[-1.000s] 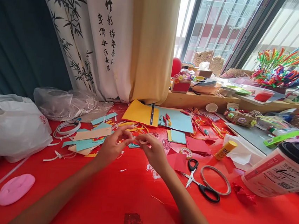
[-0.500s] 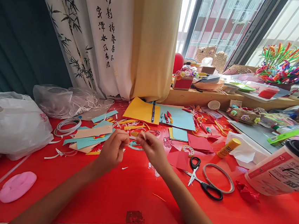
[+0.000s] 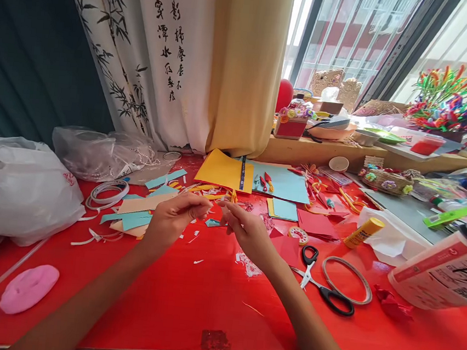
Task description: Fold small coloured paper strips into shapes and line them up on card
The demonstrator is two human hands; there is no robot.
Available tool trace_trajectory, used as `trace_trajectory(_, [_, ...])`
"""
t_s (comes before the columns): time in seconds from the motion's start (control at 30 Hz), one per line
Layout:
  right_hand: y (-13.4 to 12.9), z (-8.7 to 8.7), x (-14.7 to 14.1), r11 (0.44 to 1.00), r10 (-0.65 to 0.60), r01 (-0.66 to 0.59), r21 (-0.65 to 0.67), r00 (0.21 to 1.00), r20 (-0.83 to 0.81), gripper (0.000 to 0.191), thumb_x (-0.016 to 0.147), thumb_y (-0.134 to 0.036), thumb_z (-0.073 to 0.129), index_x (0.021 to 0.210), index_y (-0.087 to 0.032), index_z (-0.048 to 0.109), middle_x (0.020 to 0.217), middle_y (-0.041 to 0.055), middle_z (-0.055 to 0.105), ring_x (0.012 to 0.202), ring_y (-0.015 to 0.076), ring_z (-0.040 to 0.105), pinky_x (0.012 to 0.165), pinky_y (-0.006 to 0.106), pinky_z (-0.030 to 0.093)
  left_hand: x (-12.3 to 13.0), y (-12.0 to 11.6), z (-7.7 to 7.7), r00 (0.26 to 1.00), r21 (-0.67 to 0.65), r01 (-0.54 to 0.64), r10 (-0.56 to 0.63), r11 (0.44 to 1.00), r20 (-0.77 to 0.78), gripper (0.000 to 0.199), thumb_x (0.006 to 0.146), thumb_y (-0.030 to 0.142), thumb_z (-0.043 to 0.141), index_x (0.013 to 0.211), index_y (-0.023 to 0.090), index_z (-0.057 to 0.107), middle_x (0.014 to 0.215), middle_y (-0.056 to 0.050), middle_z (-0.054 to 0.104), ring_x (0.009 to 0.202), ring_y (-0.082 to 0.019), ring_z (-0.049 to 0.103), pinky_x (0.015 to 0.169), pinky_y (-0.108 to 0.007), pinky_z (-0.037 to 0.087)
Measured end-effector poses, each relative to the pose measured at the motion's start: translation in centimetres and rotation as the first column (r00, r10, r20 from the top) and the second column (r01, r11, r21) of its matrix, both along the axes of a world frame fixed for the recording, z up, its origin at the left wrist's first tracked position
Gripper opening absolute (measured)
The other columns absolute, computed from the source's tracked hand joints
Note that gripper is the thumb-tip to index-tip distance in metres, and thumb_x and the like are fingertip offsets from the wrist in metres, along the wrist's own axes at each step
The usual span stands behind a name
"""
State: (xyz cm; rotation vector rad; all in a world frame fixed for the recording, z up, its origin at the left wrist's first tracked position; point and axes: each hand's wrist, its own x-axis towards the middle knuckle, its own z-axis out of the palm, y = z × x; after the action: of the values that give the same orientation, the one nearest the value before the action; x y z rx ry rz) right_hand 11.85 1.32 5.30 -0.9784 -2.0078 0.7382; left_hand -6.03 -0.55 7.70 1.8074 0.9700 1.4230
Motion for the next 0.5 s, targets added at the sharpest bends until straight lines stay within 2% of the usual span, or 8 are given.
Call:
trace_trajectory(0.13, [0.0, -0.1, 0.1, 0.999, 0.025, -0.025, -0.034, 1.0, -0.003, 0.033, 0.089, -0.034, 0.036, 0.117, -0.022, 0.049, 0.076, 0.0029, 0.061, 0.059, 0.0119, 0.056, 0.063, 0.028, 0.046, -0.1, 0.3, -0.3, 0.999, -0.018, 0.036, -0.037, 0.999, -0.02, 0.022, 0.081, 0.03, 0.052, 0.099, 0.026, 0.065, 0.08, -0.001, 0.06, 0.073, -0.012, 0.053, 0.068, -0.025, 0.045])
trace_trajectory(0.27, [0.1, -0.1, 0.2, 0.996, 0.062, -0.064, -0.061, 0.998, -0.029, 0.033, 0.089, -0.032, 0.037, 0.119, -0.023, 0.049, 0.075, 0.0022, 0.061, 0.057, 0.0107, 0.055, 0.061, 0.027, 0.046, 0.1, 0.5, -0.7, 0.996, -0.122, 0.088, -0.089, 0.989, 0.001, 0.032, 0.081, 0.03, 0.053, 0.112, 0.026, 0.057, 0.078, 0.0, 0.059, 0.073, -0.011, 0.055, 0.07, -0.025, 0.046])
trace_trajectory(0.4, [0.1, -0.1, 0.4, 0.991, 0.105, -0.107, -0.08, 0.994, -0.026, 0.039, 0.089, -0.031, 0.038, 0.125, -0.024, 0.047, 0.073, 0.0014, 0.062, 0.052, 0.0089, 0.051, 0.058, 0.026, 0.046, 0.3, 0.8, -1.1, 0.988, -0.187, 0.135, -0.119, 0.973, 0.094, 0.022, 0.077, 0.031, 0.057, 0.096, 0.02, 0.061, 0.083, -0.002, 0.061, 0.079, -0.015, 0.057, 0.072, -0.027, 0.048])
trace_trajectory(0.5, [0.0, 0.1, 0.6, 0.989, 0.12, -0.121, -0.087, 0.993, -0.014, 0.04, 0.089, -0.031, 0.037, 0.127, -0.024, 0.045, 0.074, 0.0017, 0.063, 0.052, 0.0084, 0.05, 0.055, 0.025, 0.045, 0.1, 1.1, -1.0, 0.991, -0.183, 0.128, -0.12, 0.975, 0.052, 0.017, 0.077, 0.033, 0.056, 0.082, 0.018, 0.062, 0.082, -0.003, 0.06, 0.077, -0.014, 0.055, 0.072, -0.027, 0.046])
